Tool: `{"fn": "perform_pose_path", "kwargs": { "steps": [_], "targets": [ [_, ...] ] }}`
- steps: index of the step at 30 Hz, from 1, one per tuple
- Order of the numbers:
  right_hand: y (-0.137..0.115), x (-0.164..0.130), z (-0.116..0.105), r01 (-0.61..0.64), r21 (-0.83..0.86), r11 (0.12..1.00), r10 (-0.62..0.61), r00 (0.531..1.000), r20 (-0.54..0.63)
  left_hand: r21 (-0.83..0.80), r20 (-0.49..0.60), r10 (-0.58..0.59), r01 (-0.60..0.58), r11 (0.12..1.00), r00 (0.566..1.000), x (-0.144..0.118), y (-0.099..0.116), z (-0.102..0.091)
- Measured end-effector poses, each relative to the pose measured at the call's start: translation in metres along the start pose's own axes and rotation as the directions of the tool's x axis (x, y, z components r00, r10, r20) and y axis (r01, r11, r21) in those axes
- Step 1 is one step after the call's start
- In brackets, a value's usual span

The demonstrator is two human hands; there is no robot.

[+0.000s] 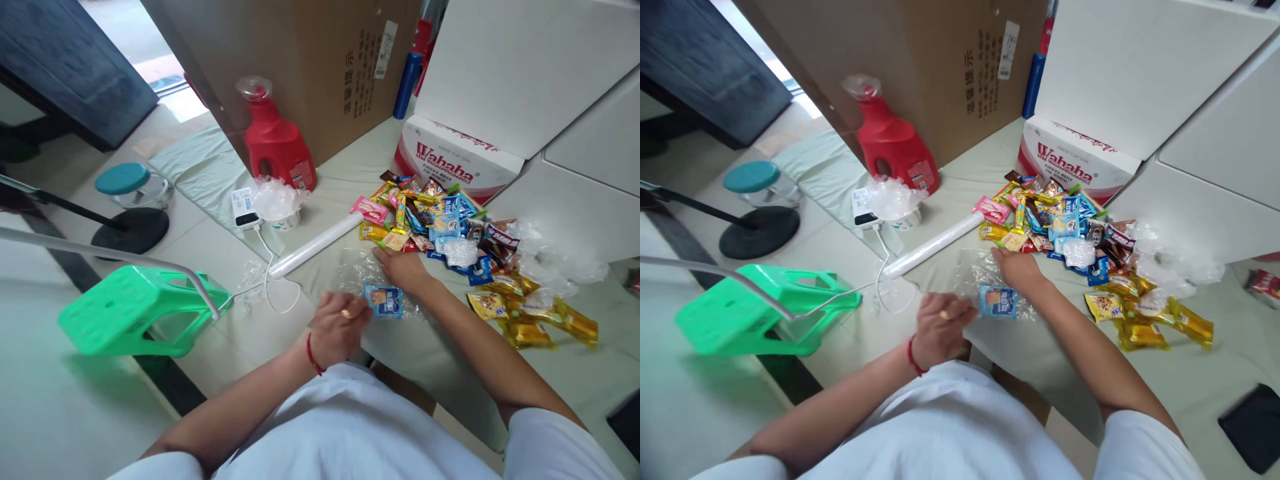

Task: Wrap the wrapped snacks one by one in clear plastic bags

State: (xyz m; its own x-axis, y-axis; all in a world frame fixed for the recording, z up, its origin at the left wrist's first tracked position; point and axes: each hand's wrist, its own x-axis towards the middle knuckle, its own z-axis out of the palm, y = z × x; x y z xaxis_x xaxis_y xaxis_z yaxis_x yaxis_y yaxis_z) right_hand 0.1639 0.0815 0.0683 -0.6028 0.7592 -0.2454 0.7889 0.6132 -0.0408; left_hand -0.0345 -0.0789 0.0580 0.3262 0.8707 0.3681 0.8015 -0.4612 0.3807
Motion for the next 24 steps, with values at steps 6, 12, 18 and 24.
{"fn": "perform_pose_path", "kwargs": {
  "steps": [6, 12, 18, 24],
  "targets": [
    [-0.008, 0.02, 0.003, -0.114, 0.004, 0.993, 0.114, 0.992, 0.06, 0.013, 0.267, 0.007, -0.011, 1.0, 0.964, 0.026, 0.003, 0.031],
    [0.0, 0.013, -0.019, 0.034, 0.06, 0.998, -0.036, 0.999, 0.03, 0.035, 0.237, -0.051, 0.044, 0.998, 0.97, 0.033, -0.018, 0.04],
    [-0.016, -0.026, -0.038, 0.147, -0.028, 0.989, -0.148, 0.987, -0.057, 0.111, 0.23, -0.124, 0.101, 0.989, 0.965, 0.035, -0.009, 0.039],
    [-0.046, -0.073, 0.008, 0.133, 0.093, 0.987, -0.128, 0.99, -0.066, 0.092, 0.183, -0.193, 0.179, 0.98, 0.964, 0.028, -0.007, 0.045]
  ]
}}
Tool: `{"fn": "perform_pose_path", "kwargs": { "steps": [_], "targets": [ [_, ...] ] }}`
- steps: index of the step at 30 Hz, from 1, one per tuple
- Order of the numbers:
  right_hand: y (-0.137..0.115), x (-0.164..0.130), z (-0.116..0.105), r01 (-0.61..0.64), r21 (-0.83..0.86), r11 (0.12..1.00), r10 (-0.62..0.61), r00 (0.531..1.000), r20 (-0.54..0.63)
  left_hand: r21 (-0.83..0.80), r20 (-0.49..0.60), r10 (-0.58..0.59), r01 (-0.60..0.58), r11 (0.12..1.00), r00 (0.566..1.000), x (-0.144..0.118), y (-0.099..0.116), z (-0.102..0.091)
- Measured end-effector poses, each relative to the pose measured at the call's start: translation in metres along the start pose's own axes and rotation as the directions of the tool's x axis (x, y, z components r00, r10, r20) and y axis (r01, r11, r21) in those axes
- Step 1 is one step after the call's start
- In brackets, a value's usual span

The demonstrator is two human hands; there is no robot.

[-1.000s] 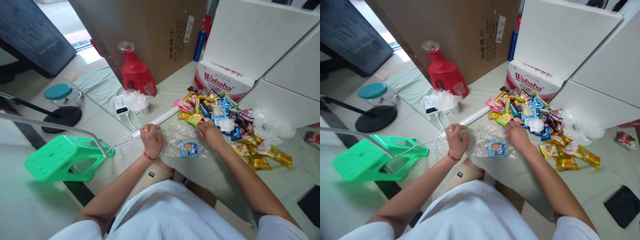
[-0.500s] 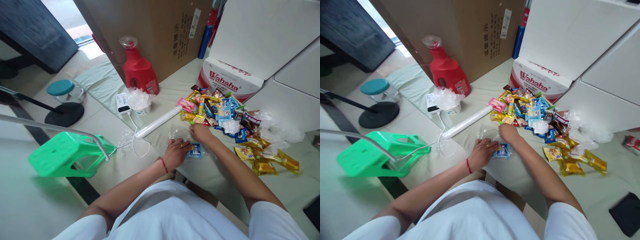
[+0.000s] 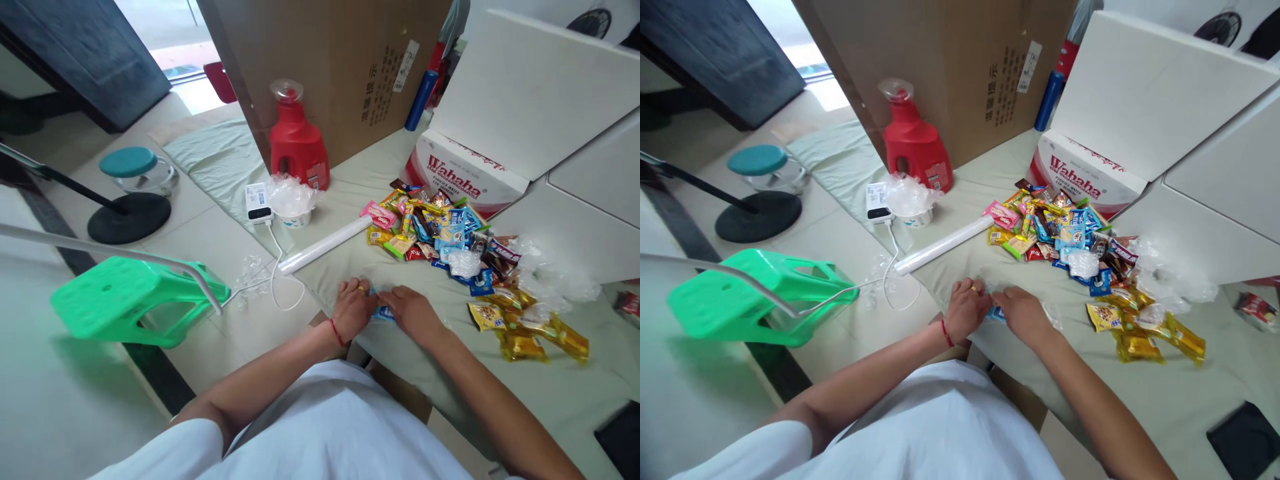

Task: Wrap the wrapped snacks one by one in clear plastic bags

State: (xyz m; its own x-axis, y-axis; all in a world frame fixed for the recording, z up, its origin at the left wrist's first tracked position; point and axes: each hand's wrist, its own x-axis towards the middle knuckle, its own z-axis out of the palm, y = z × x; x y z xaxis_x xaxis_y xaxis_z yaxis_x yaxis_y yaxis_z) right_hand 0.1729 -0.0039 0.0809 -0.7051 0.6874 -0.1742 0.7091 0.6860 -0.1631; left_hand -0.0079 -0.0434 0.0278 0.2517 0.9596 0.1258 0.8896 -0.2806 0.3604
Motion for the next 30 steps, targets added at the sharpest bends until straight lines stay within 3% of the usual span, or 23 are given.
{"fn": "perform_pose_path", "kwargs": {
  "steps": [4, 7, 9, 12, 14, 16, 19, 22, 25, 27, 28, 30],
  "targets": [
    [-0.007, -0.02, 0.038, 0.064, 0.144, 0.987, -0.048, 0.992, -0.115, -0.143, -0.125, -0.145, 0.126, 0.982, 0.982, -0.005, -0.016, 0.01],
    [-0.009, -0.028, 0.047, 0.079, 0.134, 0.988, -0.064, 0.991, -0.118, -0.332, -0.202, -0.341, 0.264, 0.906, 0.918, -0.002, -0.035, 0.009],
    [-0.011, -0.031, 0.045, 0.074, 0.07, 0.995, -0.068, 0.994, -0.081, -0.428, -0.169, -0.465, 0.36, 0.829, 0.869, 0.004, -0.044, 0.002],
    [-0.017, -0.031, 0.038, 0.068, -0.007, 0.998, -0.068, 0.997, -0.026, -0.407, 0.011, -0.544, 0.501, 0.764, 0.839, 0.016, -0.043, -0.012],
    [-0.019, -0.03, 0.035, 0.067, -0.019, 0.998, -0.068, 0.998, -0.013, -0.286, 0.135, -0.505, 0.522, 0.804, 0.852, 0.02, -0.036, -0.022],
    [-0.02, -0.03, 0.035, 0.065, -0.007, 0.998, -0.065, 0.998, -0.02, -0.171, 0.222, -0.426, 0.465, 0.869, 0.877, 0.018, -0.03, -0.031],
    [-0.016, -0.031, 0.039, 0.072, 0.054, 0.996, -0.069, 0.997, -0.044, -0.181, 0.304, -0.301, 0.365, 0.913, 0.904, 0.01, -0.026, -0.044],
    [-0.014, -0.034, 0.043, 0.095, 0.137, 0.986, -0.083, 0.992, -0.093, -0.413, 0.416, -0.219, 0.398, 0.819, 0.883, 0.006, -0.018, -0.05],
    [-0.014, -0.038, 0.045, 0.11, 0.203, 0.973, -0.08, 0.985, -0.153, -0.615, 0.507, -0.204, 0.518, 0.594, 0.837, 0.012, 0.004, -0.043],
    [-0.014, -0.044, 0.046, 0.106, 0.248, 0.963, -0.061, 0.982, -0.179, -0.663, 0.526, -0.229, 0.563, 0.494, 0.819, 0.018, 0.022, -0.032],
    [-0.012, -0.048, 0.047, 0.11, 0.277, 0.955, -0.057, 0.98, -0.191, -0.67, 0.515, -0.24, 0.561, 0.486, 0.823, 0.02, 0.03, -0.026],
    [-0.008, -0.058, 0.05, 0.144, 0.353, 0.925, -0.066, 0.972, -0.224, -0.643, 0.421, -0.246, 0.478, 0.598, 0.873, 0.021, 0.041, -0.016]
  ]
}}
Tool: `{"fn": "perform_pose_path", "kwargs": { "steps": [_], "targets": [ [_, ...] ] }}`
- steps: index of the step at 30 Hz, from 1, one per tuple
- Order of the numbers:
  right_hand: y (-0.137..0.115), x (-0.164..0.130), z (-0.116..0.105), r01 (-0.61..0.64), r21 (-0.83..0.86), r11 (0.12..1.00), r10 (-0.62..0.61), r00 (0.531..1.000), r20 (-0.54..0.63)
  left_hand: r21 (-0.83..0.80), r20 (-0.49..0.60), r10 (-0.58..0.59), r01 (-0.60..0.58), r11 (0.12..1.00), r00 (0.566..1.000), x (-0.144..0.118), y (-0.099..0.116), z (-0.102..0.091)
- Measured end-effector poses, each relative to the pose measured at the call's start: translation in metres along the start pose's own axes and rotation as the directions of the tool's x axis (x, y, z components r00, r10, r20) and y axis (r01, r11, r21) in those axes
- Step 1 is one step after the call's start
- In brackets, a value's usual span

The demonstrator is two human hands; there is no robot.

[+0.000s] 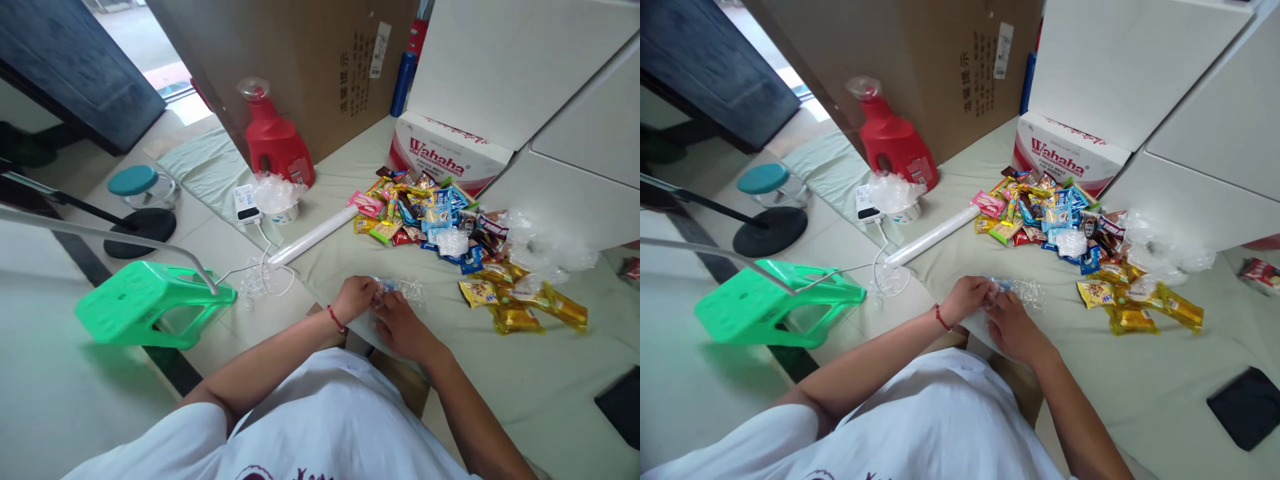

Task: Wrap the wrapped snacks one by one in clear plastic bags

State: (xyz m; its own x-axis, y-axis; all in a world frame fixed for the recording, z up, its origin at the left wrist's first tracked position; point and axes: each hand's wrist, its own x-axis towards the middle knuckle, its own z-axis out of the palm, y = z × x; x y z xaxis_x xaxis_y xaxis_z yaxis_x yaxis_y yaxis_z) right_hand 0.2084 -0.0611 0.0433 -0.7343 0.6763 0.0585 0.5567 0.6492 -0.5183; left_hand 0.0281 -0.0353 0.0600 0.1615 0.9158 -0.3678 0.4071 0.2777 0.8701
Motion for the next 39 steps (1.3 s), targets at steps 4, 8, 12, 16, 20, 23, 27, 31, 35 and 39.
{"fn": "perform_pose_path", "kwargs": {
  "steps": [4, 8, 12, 16, 20, 23, 27, 31, 35, 39],
  "targets": [
    [0.009, -0.022, 0.002, 0.064, 0.218, 0.974, -0.05, 0.996, -0.068, 0.415, -0.172, 0.187, -0.101, 0.904, 0.967, -0.004, -0.006, 0.015],
    [0.015, -0.032, 0.001, -0.006, 0.323, 0.946, 0.068, 0.981, -0.182, 0.501, -0.414, 0.196, 0.043, 0.864, 0.889, 0.0, -0.012, 0.021],
    [0.033, -0.027, -0.007, -0.451, 0.162, 0.878, 0.468, 0.734, -0.491, 0.541, -0.423, 0.153, 0.113, 0.834, 0.893, 0.01, -0.018, 0.025],
    [0.055, -0.017, -0.01, -0.642, -0.005, 0.767, 0.571, 0.685, -0.452, 0.499, -0.439, 0.242, 0.011, 0.867, 0.865, 0.012, -0.021, 0.032],
    [0.046, -0.019, -0.002, -0.554, 0.131, 0.822, 0.56, 0.746, -0.36, 0.446, -0.442, 0.389, -0.178, 0.877, 0.809, 0.006, -0.018, 0.047],
    [0.027, -0.026, 0.011, -0.414, 0.476, 0.776, 0.593, 0.735, -0.328, 0.57, -0.362, 0.519, -0.257, 0.781, 0.774, 0.003, -0.015, 0.062],
    [0.011, -0.036, 0.029, -0.029, 0.959, 0.281, 0.744, 0.639, -0.198, 0.649, -0.148, 0.656, -0.428, 0.629, 0.74, 0.002, -0.015, 0.079],
    [0.002, -0.05, 0.036, 0.126, 0.991, 0.042, 0.815, 0.57, -0.107, 0.402, 0.154, 0.72, -0.709, 0.579, 0.676, -0.006, -0.009, 0.091],
    [0.007, -0.089, 0.017, 0.146, 0.986, 0.083, 0.926, 0.353, -0.13, 0.148, 0.291, 0.696, -0.75, 0.645, 0.656, -0.014, 0.012, 0.097],
    [0.081, -0.178, -0.046, 0.091, 0.893, 0.441, 0.896, -0.099, -0.433, 0.23, 0.156, 0.669, -0.685, 0.691, 0.727, -0.001, 0.019, 0.077]
  ]
}}
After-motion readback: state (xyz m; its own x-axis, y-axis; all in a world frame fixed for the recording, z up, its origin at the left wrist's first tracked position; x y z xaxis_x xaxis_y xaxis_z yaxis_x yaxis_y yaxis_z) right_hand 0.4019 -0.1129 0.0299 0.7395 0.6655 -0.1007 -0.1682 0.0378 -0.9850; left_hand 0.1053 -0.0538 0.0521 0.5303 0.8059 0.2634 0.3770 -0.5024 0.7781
